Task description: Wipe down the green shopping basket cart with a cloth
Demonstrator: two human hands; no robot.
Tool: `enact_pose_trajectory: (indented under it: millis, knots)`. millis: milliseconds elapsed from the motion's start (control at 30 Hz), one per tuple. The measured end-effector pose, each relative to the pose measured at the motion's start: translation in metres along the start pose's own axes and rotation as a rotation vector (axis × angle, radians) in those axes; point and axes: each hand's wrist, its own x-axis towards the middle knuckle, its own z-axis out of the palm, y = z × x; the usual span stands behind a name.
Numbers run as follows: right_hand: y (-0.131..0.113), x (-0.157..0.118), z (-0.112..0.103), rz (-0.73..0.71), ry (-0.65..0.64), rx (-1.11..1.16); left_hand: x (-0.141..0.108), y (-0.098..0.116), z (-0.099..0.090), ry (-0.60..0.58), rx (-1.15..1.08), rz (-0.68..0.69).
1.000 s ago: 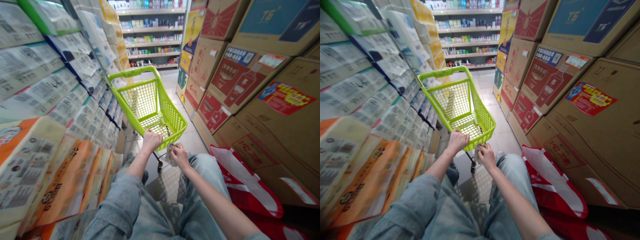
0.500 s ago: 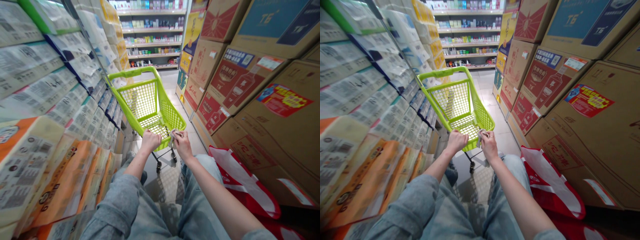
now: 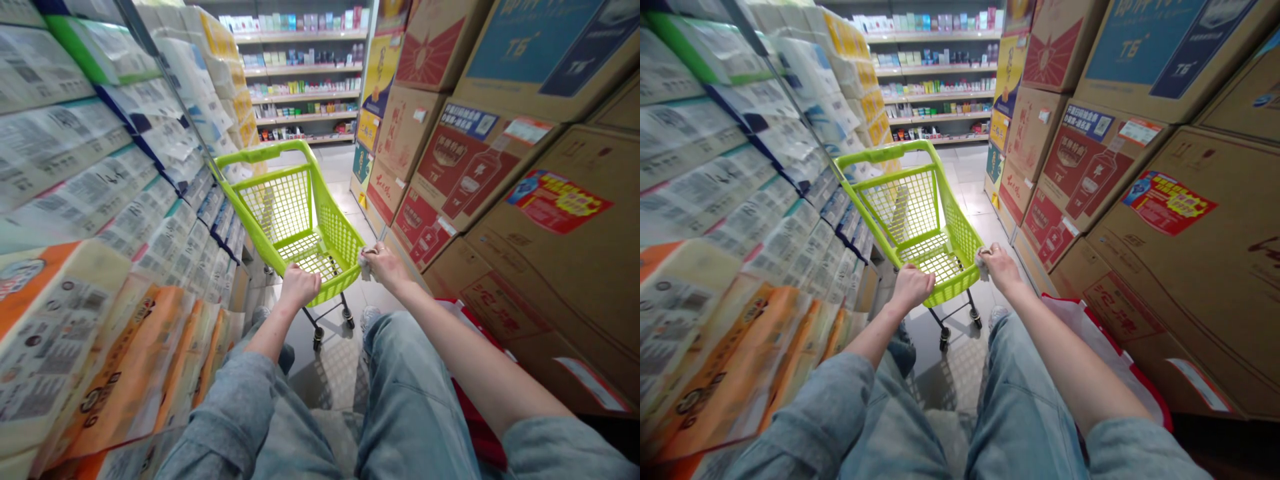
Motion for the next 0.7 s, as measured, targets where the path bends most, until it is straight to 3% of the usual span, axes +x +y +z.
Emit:
enact_pose_trajectory:
  millis: [100, 233, 567, 700]
  knots:
    - [0.003, 0.007, -0.009, 0.025, -0.021, -0.038, 0.002, 0.001, 0.001, -0.001, 0.015, -0.011]
    - [-0.021, 0.004, -0.008, 0.024, -0.031, -0.09, 0.003, 0.003, 0.0, -0.019, 0.029, -0.029]
    - [-0.079, -0.014, 0.001, -0.153, -0.028, -0.101, 0.002, 0.003, 0.0, -0.035, 0.035, -0.038]
    - [-0.091, -0.014, 0.006, -0.263, -0.071, -0.118, 0.002, 0.003, 0.0, -0.023, 0.038, -0.038]
